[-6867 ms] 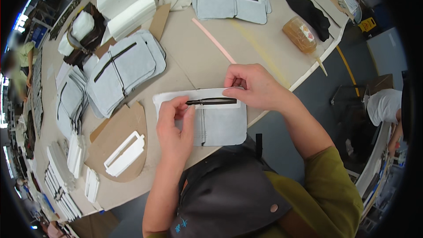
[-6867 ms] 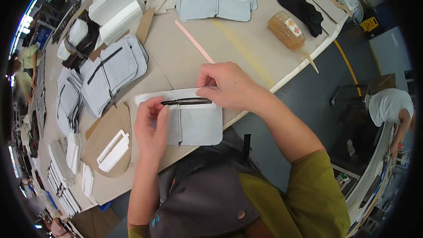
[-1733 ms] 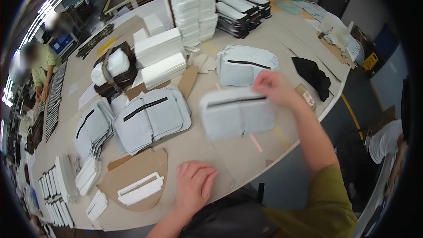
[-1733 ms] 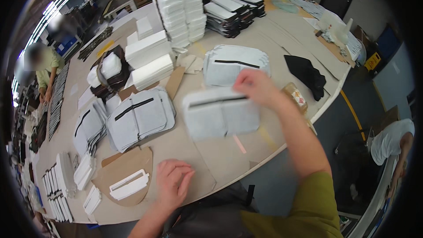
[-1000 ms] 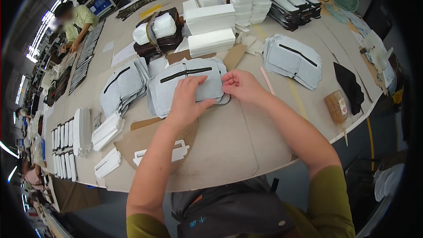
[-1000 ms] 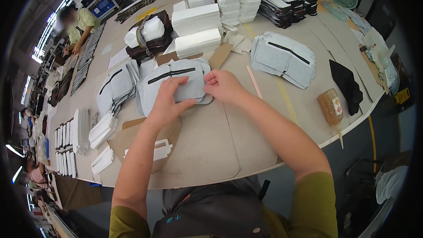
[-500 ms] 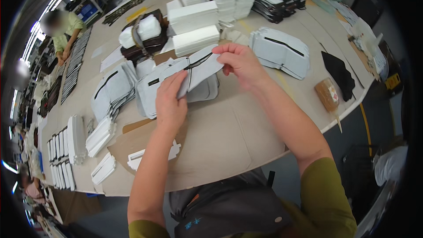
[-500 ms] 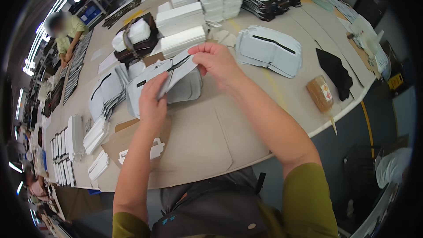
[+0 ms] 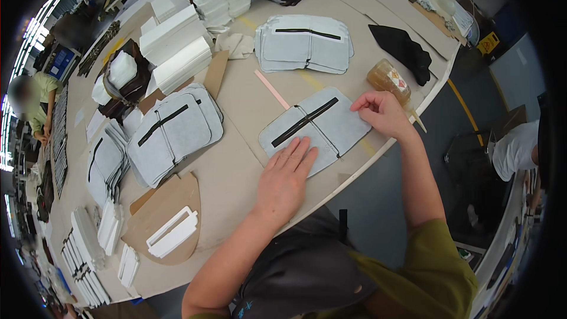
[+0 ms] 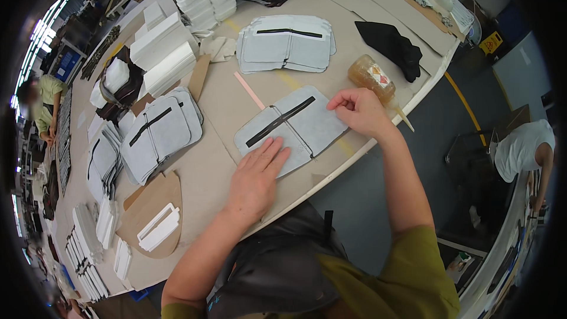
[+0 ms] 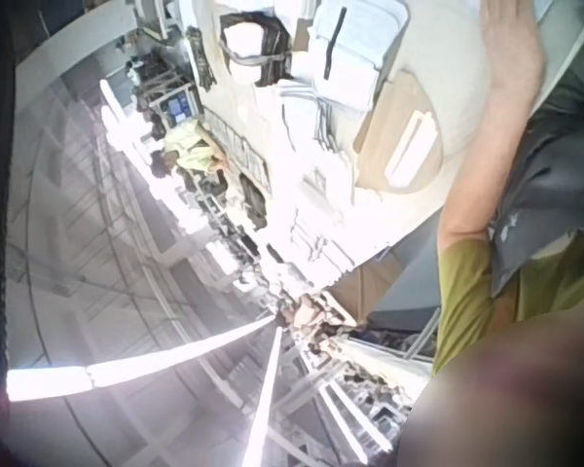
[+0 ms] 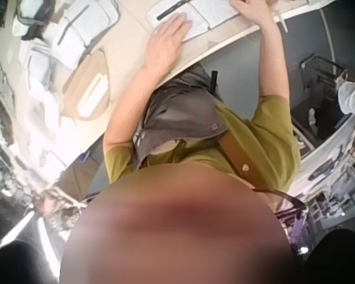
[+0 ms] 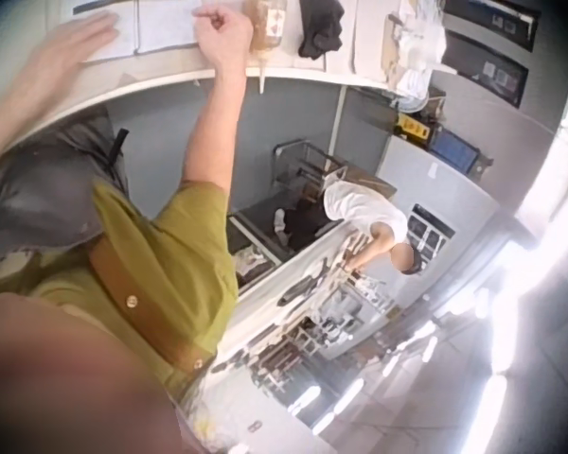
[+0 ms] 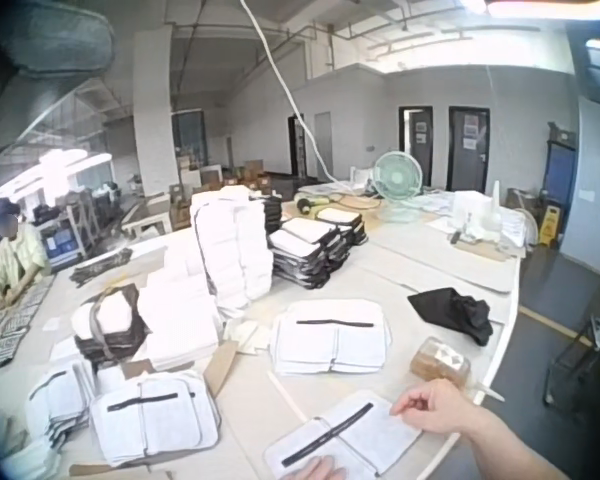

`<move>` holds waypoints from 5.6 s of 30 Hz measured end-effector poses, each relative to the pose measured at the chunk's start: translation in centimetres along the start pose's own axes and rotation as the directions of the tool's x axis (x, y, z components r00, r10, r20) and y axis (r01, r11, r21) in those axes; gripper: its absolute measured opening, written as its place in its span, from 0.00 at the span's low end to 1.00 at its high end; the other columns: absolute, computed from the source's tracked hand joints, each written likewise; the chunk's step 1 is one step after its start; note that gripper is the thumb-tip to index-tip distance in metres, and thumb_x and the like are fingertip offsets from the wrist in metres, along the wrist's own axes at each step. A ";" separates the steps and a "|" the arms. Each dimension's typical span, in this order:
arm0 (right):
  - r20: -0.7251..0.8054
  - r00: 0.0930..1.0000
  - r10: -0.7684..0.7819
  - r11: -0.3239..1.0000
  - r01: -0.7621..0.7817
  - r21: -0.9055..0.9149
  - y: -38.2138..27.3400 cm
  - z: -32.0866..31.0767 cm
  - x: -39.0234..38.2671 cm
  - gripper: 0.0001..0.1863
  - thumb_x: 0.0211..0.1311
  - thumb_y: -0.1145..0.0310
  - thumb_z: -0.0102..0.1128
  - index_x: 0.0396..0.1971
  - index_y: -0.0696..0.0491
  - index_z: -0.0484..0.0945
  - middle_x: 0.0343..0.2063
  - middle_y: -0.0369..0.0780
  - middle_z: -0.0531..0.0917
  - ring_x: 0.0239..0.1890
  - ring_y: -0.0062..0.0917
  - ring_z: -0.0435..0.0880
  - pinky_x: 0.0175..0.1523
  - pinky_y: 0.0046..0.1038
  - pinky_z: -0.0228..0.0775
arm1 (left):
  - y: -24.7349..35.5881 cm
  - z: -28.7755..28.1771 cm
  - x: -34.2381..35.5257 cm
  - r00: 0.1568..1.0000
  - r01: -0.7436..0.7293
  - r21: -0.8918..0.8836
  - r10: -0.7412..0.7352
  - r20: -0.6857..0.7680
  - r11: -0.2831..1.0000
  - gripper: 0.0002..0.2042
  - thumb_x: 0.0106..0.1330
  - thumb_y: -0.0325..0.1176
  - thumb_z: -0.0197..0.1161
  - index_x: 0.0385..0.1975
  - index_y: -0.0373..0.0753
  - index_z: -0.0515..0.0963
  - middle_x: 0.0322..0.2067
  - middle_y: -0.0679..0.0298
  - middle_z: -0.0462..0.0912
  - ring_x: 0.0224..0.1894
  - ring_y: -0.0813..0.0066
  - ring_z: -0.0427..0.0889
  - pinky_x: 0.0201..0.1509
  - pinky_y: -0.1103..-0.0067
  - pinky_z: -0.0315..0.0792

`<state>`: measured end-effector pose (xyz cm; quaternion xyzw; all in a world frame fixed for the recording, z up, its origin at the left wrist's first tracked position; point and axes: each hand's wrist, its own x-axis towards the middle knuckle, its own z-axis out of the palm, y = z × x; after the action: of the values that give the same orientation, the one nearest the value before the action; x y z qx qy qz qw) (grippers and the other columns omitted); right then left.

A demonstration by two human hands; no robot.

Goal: Assembling and gluing zipper components for leather bags in a factory workshop.

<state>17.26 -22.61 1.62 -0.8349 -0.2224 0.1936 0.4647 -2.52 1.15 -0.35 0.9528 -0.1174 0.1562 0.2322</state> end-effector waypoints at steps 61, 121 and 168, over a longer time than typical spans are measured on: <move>0.093 0.804 -0.587 0.794 0.594 -0.125 -0.8 5.2 4.2 0.11 0.52 0.73 0.75 0.37 0.51 0.86 0.41 0.35 0.87 0.50 0.35 0.80 0.59 0.37 0.70 | 0.1 -0.2 2.5 0.969 0.164 0.244 -0.202 0.140 0.956 0.27 0.75 0.42 0.58 0.72 0.42 0.69 0.74 0.61 0.66 0.75 0.56 0.63 0.77 0.58 0.53; -0.181 0.975 0.129 0.963 -0.167 -0.212 0.6 -10.8 3.1 0.27 0.60 0.57 0.76 0.53 0.60 0.81 0.39 0.35 0.86 0.38 0.17 0.82 0.40 0.22 0.74 | 0.0 -8.0 -9.4 0.920 0.278 -0.145 -0.307 -0.243 0.949 0.04 0.60 0.25 0.71 0.29 0.41 0.82 0.24 0.68 0.78 0.33 0.66 0.77 0.51 0.68 0.67; 0.656 0.597 -0.462 0.849 0.085 0.521 -31.6 45.8 1.8 0.29 0.54 0.66 0.81 0.52 0.58 0.76 0.45 0.39 0.85 0.44 0.21 0.85 0.51 0.27 0.78 | -2.8 -13.0 -29.5 0.490 0.810 0.065 -0.610 -0.623 0.583 0.25 0.57 0.39 0.73 0.55 0.40 0.82 0.56 0.66 0.81 0.51 0.63 0.78 0.55 0.69 0.67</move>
<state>-11.57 24.81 6.12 -0.5015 -0.4759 0.4946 0.5266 -32.12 14.25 -0.97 0.8515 0.3943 0.3222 0.1252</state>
